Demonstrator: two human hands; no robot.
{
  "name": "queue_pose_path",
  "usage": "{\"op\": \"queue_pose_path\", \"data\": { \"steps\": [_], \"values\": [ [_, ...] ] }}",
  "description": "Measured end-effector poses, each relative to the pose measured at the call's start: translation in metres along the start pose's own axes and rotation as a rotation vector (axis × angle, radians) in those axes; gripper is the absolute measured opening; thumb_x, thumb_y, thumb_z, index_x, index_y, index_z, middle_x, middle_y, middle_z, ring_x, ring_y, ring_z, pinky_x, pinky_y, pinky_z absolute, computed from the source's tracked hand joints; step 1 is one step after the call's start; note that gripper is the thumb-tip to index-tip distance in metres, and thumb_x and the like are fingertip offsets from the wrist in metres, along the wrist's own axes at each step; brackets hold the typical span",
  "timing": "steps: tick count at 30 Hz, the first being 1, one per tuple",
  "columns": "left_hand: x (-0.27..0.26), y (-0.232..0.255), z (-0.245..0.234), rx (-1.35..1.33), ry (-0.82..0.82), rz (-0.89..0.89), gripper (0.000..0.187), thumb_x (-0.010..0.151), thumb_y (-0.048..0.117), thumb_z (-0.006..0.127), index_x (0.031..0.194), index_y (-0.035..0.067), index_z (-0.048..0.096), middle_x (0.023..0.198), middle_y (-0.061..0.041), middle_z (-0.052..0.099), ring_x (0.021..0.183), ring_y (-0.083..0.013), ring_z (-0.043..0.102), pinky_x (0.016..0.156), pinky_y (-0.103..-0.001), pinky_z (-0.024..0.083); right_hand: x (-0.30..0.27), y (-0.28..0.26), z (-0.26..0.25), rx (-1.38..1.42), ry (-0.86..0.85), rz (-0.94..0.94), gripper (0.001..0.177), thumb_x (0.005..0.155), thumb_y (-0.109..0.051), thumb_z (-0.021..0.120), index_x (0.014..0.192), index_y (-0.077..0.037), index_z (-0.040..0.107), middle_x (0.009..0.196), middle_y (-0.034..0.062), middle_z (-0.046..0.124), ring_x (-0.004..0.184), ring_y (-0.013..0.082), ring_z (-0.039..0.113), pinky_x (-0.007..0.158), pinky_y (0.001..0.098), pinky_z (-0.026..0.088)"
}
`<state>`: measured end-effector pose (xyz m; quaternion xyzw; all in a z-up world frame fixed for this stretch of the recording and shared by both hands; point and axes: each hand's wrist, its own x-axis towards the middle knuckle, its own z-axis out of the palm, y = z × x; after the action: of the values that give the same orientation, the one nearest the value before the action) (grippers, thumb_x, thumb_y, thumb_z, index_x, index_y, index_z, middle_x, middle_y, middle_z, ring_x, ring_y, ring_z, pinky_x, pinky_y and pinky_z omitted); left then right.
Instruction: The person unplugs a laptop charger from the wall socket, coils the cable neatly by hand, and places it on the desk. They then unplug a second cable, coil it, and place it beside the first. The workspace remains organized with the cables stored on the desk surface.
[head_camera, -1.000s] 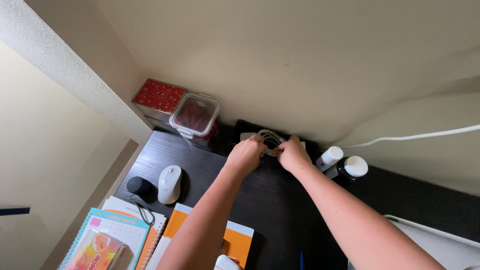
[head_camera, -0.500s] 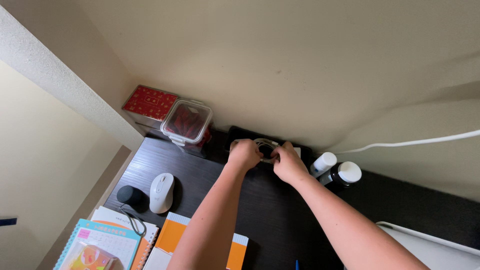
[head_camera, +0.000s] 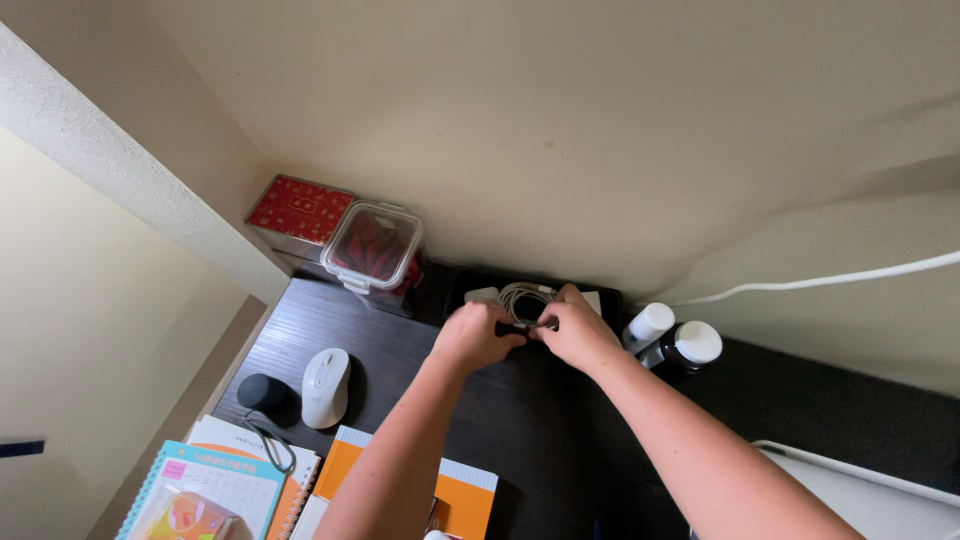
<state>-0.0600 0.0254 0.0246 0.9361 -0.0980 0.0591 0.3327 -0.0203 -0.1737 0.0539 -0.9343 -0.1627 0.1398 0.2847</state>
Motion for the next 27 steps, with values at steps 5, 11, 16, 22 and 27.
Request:
{"op": "queue_pose_path", "data": {
  "steps": [5, 11, 16, 22, 27],
  "values": [
    [0.001, 0.011, 0.003, 0.313, 0.000, 0.082, 0.019, 0.079, 0.032, 0.079, 0.081, 0.014, 0.081, 0.083, -0.007, 0.075, 0.097, -0.0267, 0.067, 0.089, -0.043, 0.047, -0.009, -0.008, 0.002, -0.151, 0.009, -0.050, 0.022, 0.081, -0.030, 0.081, 0.092, -0.011, 0.078, 0.116, 0.0071, 0.056, 0.108, 0.0254, 0.063, 0.088, 0.0382, 0.055],
    [0.023, 0.034, -0.005, 0.548, -0.221, -0.063, 0.028, 0.077, 0.040, 0.082, 0.080, 0.012, 0.078, 0.088, -0.011, 0.073, 0.096, -0.0280, 0.070, 0.085, -0.042, 0.052, -0.015, -0.026, -0.008, -0.271, -0.074, 0.032, 0.031, 0.087, -0.029, 0.077, 0.112, -0.013, 0.070, 0.124, 0.0066, 0.052, 0.108, 0.0258, 0.063, 0.086, 0.0409, 0.055],
    [0.027, 0.068, -0.008, 0.546, -0.204, -0.182, 0.030, 0.073, 0.037, 0.082, 0.085, 0.009, 0.076, 0.094, -0.011, 0.074, 0.097, -0.0284, 0.071, 0.080, -0.041, 0.056, -0.033, -0.026, -0.018, -0.253, 0.031, -0.009, 0.041, 0.086, -0.030, 0.076, 0.124, -0.018, 0.064, 0.126, 0.0043, 0.056, 0.107, 0.0272, 0.066, 0.085, 0.0427, 0.056],
    [0.010, 0.111, -0.012, 0.298, 0.043, -0.151, 0.032, 0.069, 0.020, 0.077, 0.097, 0.006, 0.071, 0.107, -0.015, 0.071, 0.096, -0.0332, 0.071, 0.077, -0.045, 0.058, -0.060, -0.025, -0.037, -0.154, 0.210, -0.088, 0.042, 0.088, -0.025, 0.072, 0.127, -0.016, 0.062, 0.128, 0.0066, 0.057, 0.107, 0.0311, 0.065, 0.083, 0.0445, 0.055],
    [-0.005, 0.151, -0.003, 0.117, 0.136, -0.160, 0.026, 0.082, 0.014, 0.068, 0.106, 0.005, 0.070, 0.113, -0.015, 0.069, 0.096, -0.0351, 0.071, 0.079, -0.046, 0.058, -0.092, -0.020, -0.058, -0.133, 0.280, -0.086, 0.039, 0.089, -0.021, 0.070, 0.126, -0.015, 0.062, 0.130, 0.0045, 0.058, 0.106, 0.0314, 0.066, 0.081, 0.0453, 0.056]
  ]
}}
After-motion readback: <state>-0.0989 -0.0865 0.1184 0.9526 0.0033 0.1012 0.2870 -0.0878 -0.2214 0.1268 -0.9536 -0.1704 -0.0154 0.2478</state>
